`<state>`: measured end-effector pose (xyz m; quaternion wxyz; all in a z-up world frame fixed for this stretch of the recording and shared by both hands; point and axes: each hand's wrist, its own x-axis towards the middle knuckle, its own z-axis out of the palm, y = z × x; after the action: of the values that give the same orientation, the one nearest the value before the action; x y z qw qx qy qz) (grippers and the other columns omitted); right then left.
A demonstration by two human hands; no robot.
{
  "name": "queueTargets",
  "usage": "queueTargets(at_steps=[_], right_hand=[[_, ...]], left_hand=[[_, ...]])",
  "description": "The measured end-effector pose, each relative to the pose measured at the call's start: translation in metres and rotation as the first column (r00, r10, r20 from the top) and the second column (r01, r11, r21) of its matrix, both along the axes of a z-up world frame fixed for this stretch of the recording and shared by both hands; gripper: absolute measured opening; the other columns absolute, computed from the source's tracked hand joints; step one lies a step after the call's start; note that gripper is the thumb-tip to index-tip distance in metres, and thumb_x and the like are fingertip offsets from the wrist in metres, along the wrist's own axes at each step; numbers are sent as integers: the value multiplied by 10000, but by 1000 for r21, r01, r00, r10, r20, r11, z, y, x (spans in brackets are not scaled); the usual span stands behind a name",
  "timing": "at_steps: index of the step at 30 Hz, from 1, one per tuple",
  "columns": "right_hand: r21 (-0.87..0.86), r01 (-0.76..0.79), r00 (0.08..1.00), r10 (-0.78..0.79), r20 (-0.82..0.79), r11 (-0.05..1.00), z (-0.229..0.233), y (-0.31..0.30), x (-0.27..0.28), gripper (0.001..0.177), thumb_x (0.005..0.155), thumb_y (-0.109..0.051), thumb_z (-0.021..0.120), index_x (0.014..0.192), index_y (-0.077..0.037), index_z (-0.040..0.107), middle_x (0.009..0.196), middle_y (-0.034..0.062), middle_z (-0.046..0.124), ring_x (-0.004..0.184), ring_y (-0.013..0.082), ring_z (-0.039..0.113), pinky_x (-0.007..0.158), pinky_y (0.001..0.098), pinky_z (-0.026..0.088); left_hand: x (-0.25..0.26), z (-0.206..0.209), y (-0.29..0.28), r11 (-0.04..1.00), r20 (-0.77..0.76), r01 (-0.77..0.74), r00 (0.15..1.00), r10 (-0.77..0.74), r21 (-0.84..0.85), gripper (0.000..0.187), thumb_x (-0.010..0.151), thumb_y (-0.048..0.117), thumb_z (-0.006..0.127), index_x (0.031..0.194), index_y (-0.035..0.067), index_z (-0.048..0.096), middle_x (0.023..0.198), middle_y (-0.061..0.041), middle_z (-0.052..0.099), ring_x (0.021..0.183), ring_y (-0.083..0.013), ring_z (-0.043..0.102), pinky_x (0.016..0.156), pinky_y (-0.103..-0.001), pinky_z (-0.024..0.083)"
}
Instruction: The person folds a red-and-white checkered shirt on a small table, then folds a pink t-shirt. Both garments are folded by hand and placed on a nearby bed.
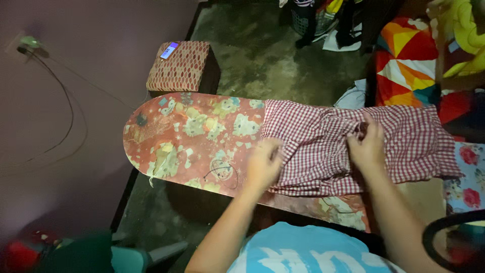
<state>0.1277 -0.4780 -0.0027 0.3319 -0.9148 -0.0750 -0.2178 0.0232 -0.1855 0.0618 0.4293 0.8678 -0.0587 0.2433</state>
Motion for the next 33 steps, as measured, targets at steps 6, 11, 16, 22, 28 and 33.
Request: queueTargets(at_steps=[6, 11, 16, 22, 28, 33], right_hand=[[-424, -280, 921, 116, -373, 862, 44, 62, -45, 689, 822, -456, 721, 1435, -173, 585, 1482, 88, 539, 1388, 308, 500, 1235, 554, 307], [-404, -358, 858, 127, -497, 842, 39, 65, -48, 741, 773, -596, 734, 1449, -352, 550, 1649, 86, 295, 1523, 387, 193, 1213, 621, 118], [-345, -435, 846, 246, -473, 832, 31, 59, -41, 716, 793, -513, 741, 1447, -298, 549, 1624, 121, 328, 1505, 405, 245, 1200, 570, 214], [-164, -523, 795, 409, -448, 836, 30, 104, -49, 693, 819, -430, 723, 1458, -231, 545, 1565, 178, 428, 1402, 399, 427, 1139, 482, 385], [-192, -598, 782, 515, -352, 778, 21, 119, -45, 656, 791, -377, 790, 1377, -145, 608, 1424, 184, 546, 1332, 403, 482, 1102, 532, 378], [-212, -85, 985, 49, -168, 974, 17, 36, 1, 625, 821, -333, 789, 1375, -76, 651, 1425, 180, 608, 1349, 369, 534, 1180, 489, 408]], left_hand=[[35, -22, 42, 998, -715, -53, 699, 10, -38, 570, 910, 142, 645, 1436, 356, 608, 1295, -151, 698, 1051, -332, 679, 931, -392, 526], [51, -79, 42, 850, -389, 373, 769, -507, -373, 696, 848, -50, 659, 1487, 218, 590, 1523, -163, 586, 1337, -204, 565, 1102, -316, 410], [37, -78, 56, 876, -598, -83, 761, -253, -475, 683, 836, -37, 563, 1479, 190, 603, 1503, -136, 635, 1134, -454, 606, 933, -449, 513], [16, -61, 142, 916, -322, -171, 946, 49, -362, 619, 811, 2, 547, 1420, 90, 615, 1498, -171, 575, 1377, -225, 532, 1140, -306, 369], [-5, -62, 173, 894, -58, -426, 898, 437, 141, 841, 746, 133, 732, 1519, -19, 439, 1465, -313, 498, 1348, -438, 453, 1149, -487, 335], [-17, -47, 89, 820, 25, -442, 885, 466, 362, 711, 755, 240, 795, 1413, 96, 569, 1391, -281, 547, 1307, -414, 478, 1132, -526, 347]])
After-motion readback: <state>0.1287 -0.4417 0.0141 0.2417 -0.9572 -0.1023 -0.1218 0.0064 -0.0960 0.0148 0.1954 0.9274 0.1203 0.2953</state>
